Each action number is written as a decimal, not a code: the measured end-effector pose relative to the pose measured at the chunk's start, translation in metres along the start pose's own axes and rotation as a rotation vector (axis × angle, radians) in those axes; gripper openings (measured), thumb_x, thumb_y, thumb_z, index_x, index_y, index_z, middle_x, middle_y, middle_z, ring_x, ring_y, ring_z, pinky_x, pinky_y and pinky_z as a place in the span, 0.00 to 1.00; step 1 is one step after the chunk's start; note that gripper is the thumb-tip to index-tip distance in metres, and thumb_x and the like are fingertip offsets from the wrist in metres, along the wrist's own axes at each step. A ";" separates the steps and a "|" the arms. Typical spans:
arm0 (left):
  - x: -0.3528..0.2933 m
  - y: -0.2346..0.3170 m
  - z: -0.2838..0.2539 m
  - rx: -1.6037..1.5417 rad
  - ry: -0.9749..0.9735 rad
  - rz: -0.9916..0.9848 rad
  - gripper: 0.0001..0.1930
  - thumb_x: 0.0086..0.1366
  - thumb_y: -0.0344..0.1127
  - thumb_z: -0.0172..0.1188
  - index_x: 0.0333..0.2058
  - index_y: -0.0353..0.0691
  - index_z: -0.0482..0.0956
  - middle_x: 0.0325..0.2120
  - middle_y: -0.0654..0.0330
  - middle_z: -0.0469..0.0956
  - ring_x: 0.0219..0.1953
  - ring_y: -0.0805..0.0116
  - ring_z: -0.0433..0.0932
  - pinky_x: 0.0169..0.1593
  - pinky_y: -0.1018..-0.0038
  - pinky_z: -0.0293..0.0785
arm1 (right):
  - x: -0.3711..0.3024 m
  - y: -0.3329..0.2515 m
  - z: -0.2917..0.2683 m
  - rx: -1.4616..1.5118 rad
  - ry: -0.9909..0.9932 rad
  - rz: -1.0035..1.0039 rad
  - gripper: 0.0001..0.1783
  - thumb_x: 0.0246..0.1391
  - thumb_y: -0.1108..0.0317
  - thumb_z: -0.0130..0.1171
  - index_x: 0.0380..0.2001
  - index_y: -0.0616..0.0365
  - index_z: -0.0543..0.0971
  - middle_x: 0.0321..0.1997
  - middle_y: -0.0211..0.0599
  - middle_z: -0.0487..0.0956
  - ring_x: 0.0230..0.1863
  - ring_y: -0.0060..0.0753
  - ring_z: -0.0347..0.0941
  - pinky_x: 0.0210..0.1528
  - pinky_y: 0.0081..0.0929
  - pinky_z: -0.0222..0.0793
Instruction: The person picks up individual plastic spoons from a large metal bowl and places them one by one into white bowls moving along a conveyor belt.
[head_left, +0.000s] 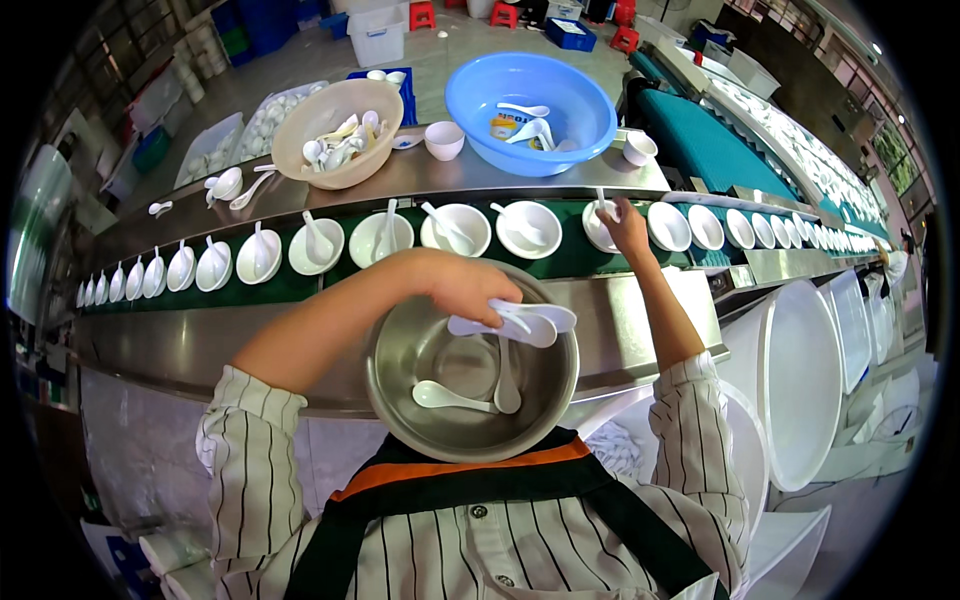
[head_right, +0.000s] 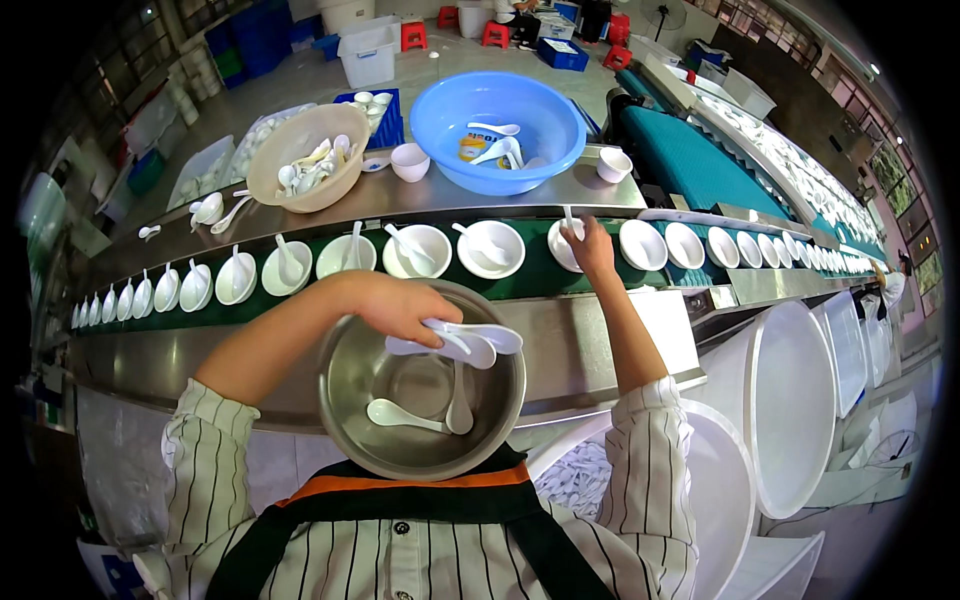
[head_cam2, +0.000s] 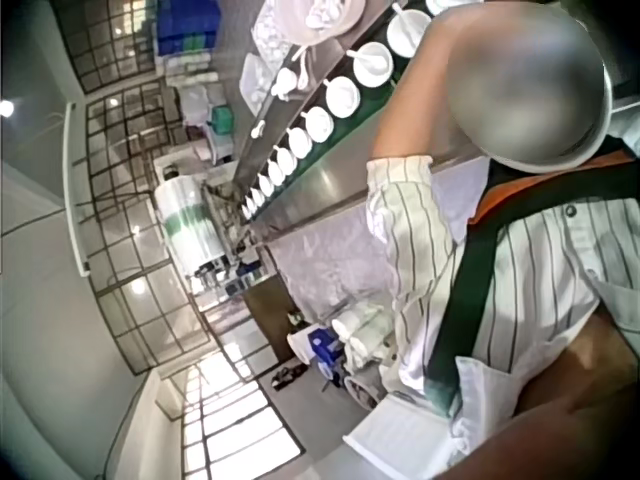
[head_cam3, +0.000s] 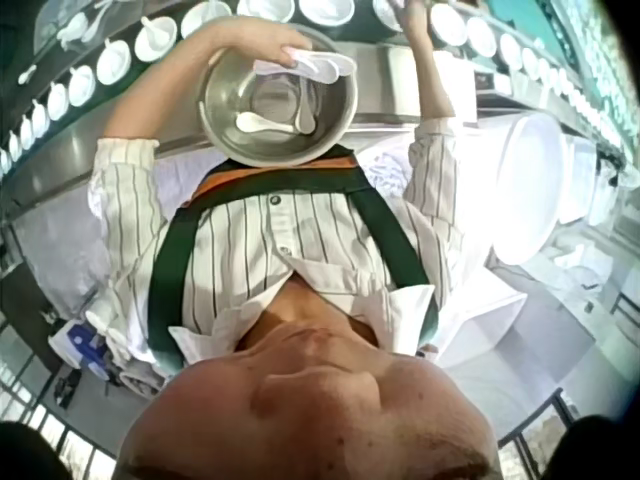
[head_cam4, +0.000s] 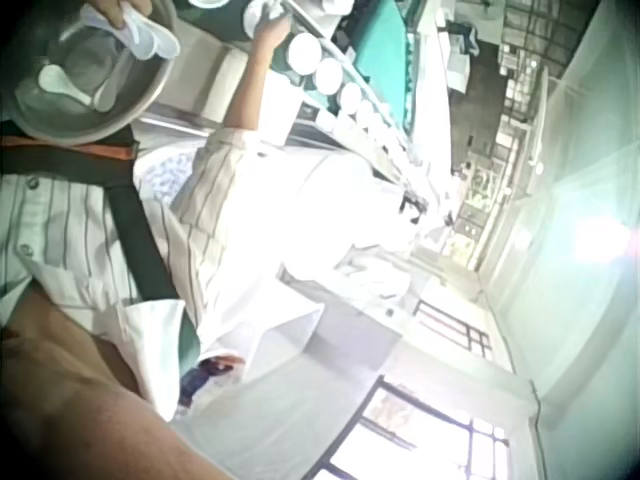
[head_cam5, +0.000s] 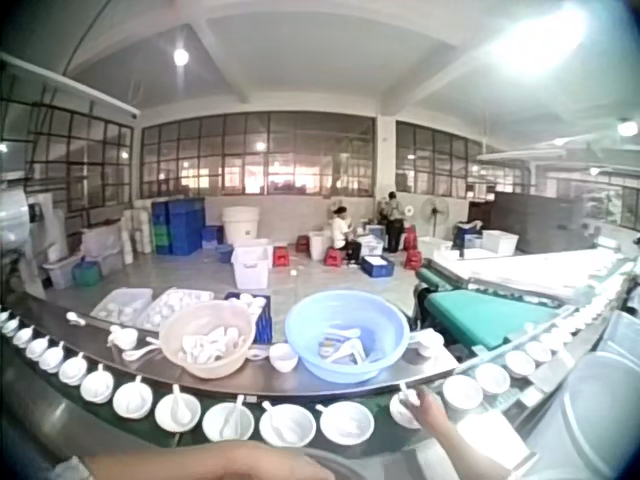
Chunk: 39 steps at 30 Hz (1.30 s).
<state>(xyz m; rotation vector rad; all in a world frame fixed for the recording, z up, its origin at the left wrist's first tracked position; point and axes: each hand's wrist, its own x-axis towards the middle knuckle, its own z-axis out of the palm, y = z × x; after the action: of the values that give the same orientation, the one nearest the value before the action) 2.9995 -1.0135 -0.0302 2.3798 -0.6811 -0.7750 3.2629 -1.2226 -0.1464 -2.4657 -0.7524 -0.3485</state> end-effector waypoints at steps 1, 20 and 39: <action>0.004 -0.004 -0.005 0.017 -0.010 0.021 0.14 0.57 0.40 0.52 0.38 0.36 0.69 0.32 0.52 0.72 0.36 0.59 0.71 0.41 0.68 0.65 | -0.001 -0.016 -0.009 0.143 0.042 -0.106 0.29 0.44 0.52 0.59 0.41 0.66 0.71 0.37 0.52 0.75 0.40 0.48 0.72 0.42 0.34 0.67; 0.018 -0.044 -0.030 -0.657 0.373 -0.258 0.08 0.56 0.36 0.56 0.31 0.38 0.73 0.25 0.67 0.73 0.28 0.81 0.69 0.33 0.81 0.65 | 0.015 -0.008 -0.008 0.463 -0.045 0.074 0.15 0.51 0.60 0.52 0.30 0.62 0.77 0.19 0.40 0.75 0.24 0.30 0.73 0.30 0.27 0.66; 0.073 -0.069 -0.051 -0.779 0.413 -0.282 0.10 0.56 0.36 0.55 0.33 0.37 0.72 0.25 0.61 0.75 0.28 0.74 0.72 0.31 0.78 0.68 | 0.004 -0.017 -0.042 0.769 -0.065 0.181 0.12 0.55 0.70 0.46 0.35 0.69 0.75 0.31 0.41 0.76 0.26 0.28 0.76 0.27 0.20 0.75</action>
<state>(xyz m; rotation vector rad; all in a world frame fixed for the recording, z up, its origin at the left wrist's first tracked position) 3.1041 -0.9902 -0.0653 1.8206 0.1300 -0.4967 3.2531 -1.2326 -0.1028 -1.7954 -0.5425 0.0875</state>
